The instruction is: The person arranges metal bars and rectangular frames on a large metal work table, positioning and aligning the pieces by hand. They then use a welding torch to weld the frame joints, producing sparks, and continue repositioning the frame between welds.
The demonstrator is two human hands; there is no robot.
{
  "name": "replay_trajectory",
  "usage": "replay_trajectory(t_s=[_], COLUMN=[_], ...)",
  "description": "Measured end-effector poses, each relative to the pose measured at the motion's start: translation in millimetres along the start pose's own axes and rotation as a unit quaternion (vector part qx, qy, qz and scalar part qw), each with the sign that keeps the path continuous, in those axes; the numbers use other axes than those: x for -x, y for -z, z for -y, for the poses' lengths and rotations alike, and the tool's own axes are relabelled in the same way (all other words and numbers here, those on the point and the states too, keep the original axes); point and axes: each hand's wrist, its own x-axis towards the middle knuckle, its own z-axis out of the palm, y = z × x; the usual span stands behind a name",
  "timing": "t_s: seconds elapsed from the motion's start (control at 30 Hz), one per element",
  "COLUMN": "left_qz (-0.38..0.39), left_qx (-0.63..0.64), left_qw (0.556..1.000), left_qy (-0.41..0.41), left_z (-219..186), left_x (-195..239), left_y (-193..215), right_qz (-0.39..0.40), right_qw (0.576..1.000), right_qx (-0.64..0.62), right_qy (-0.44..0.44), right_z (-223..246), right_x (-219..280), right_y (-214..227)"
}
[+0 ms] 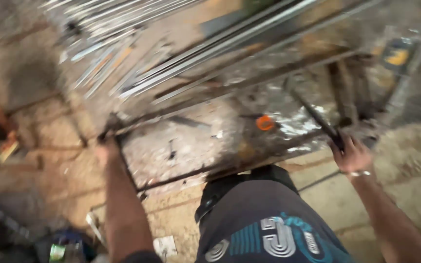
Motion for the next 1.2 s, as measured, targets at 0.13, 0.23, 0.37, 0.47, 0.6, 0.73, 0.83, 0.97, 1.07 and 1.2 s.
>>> replay_trajectory(t_s=[0.13, 0.23, 0.37, 0.47, 0.6, 0.73, 0.83, 0.97, 1.07, 1.2], left_qz=[0.008, 0.031, -0.040, -0.095, -0.142, -0.152, -0.156, -0.155, -0.155, -0.149], left_qx=[0.159, 0.197, 0.024, -0.017, -0.036, -0.027, -0.051, -0.040, 0.004, 0.058], left_qw=[0.985, 0.978, 0.998, 0.993, 0.985, 0.984, 0.984, 0.987, 0.987, 0.975], left_qy=[-0.060, -0.052, -0.044, -0.074, -0.088, -0.090, -0.065, -0.033, -0.037, -0.152], left_z=[32.7, 16.9, 4.4, -9.2, 0.3, 30.4, 37.1, 38.8, 11.9, -60.6], left_x=[-12.4, -5.4, 8.2, 46.4, 119.3, 202.8, 266.0, 320.4, 338.4, 355.4], left_y=[-12.2, -9.3, -2.8, 17.8, 53.1, 87.4, 105.1, 106.4, 92.5, 68.6], right_qz=[0.099, 0.227, 0.273, 0.281, 0.175, 0.086, 0.089, 0.199, 0.249, 0.260], right_qw=[0.987, 0.951, 0.922, 0.934, 0.978, 0.980, 0.967, 0.949, 0.929, 0.917], right_qx=[0.044, 0.108, 0.104, 0.086, 0.071, 0.085, 0.120, 0.121, 0.055, -0.113], right_qy=[0.120, 0.182, 0.255, 0.203, 0.085, 0.159, 0.208, 0.213, 0.266, 0.279], right_z=[48.0, 63.9, 100.1, 114.5, 131.7, 119.5, 114.3, 115.6, 121.5, 143.8], right_x=[-34.3, -56.0, -91.0, -145.8, -245.3, -307.8, -328.1, -345.0, -336.9, -293.0], right_y=[-10.3, -45.9, -80.5, -103.7, -127.4, -174.4, -191.3, -172.4, -130.0, -54.8])
